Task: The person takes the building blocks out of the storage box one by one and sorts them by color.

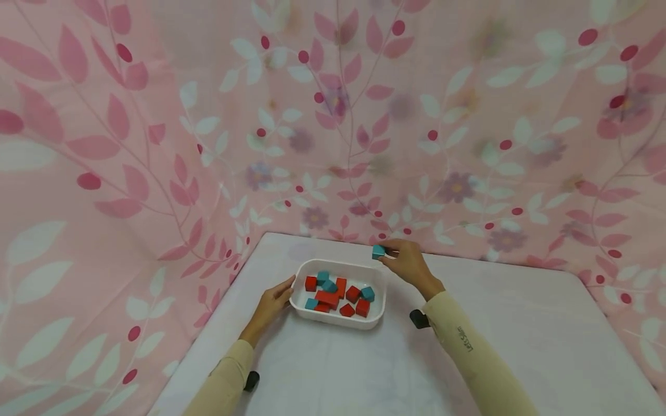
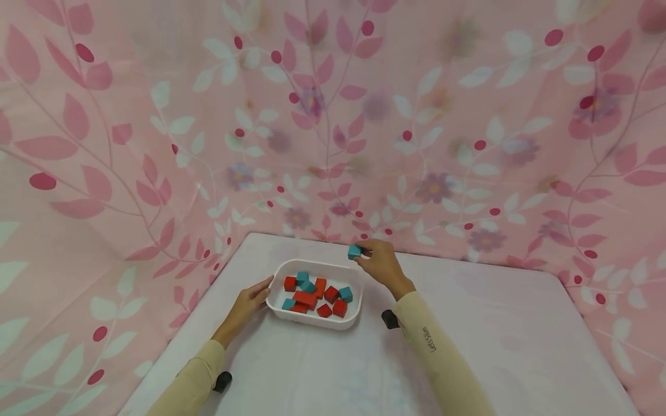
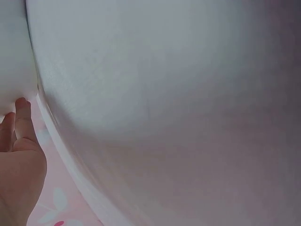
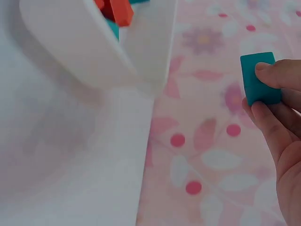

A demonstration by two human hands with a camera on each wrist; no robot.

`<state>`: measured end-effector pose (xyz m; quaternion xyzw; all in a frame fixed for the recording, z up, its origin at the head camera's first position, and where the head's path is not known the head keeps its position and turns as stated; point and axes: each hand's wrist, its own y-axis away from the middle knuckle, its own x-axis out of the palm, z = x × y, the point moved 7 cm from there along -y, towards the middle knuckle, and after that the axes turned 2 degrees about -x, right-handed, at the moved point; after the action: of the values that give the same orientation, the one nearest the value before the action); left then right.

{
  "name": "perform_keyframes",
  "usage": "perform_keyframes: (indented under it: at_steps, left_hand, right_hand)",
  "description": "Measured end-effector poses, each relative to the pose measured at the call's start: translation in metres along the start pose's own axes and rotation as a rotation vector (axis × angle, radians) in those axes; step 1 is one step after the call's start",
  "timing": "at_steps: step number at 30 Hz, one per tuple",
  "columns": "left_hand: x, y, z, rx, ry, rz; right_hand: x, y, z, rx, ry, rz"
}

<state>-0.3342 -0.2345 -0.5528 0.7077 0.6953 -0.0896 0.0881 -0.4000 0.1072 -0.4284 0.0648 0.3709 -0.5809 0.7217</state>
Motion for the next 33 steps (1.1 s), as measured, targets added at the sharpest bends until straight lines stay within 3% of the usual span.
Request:
perform_keyframes:
  at_steps: [4, 7, 13, 26, 33]
  left_hand:
    - [0.002, 0.002, 0.002, -0.004, 0.013, 0.007]
    - [0.001, 0.004, 0.003, 0.005, 0.007, 0.003]
    - [-0.002, 0.005, 0.003, -0.001, 0.012, -0.002]
    - [-0.001, 0.004, 0.004, -0.053, 0.002, -0.010]
    - [0.002, 0.003, 0.001, -0.036, 0.019, -0.008]
  right_hand:
    - [-0.020, 0.015, -0.013, -0.021, -0.018, -0.038]
    - [-0.024, 0.028, -0.026, -0.024, -0.034, -0.055]
    - [-0.021, 0.047, -0.047, 0.039, 0.014, -0.065]
    - [-0.006, 0.074, -0.089, 0.225, 0.039, -0.006]
    - [0.001, 0.083, -0.105, 0.279, 0.013, 0.016]
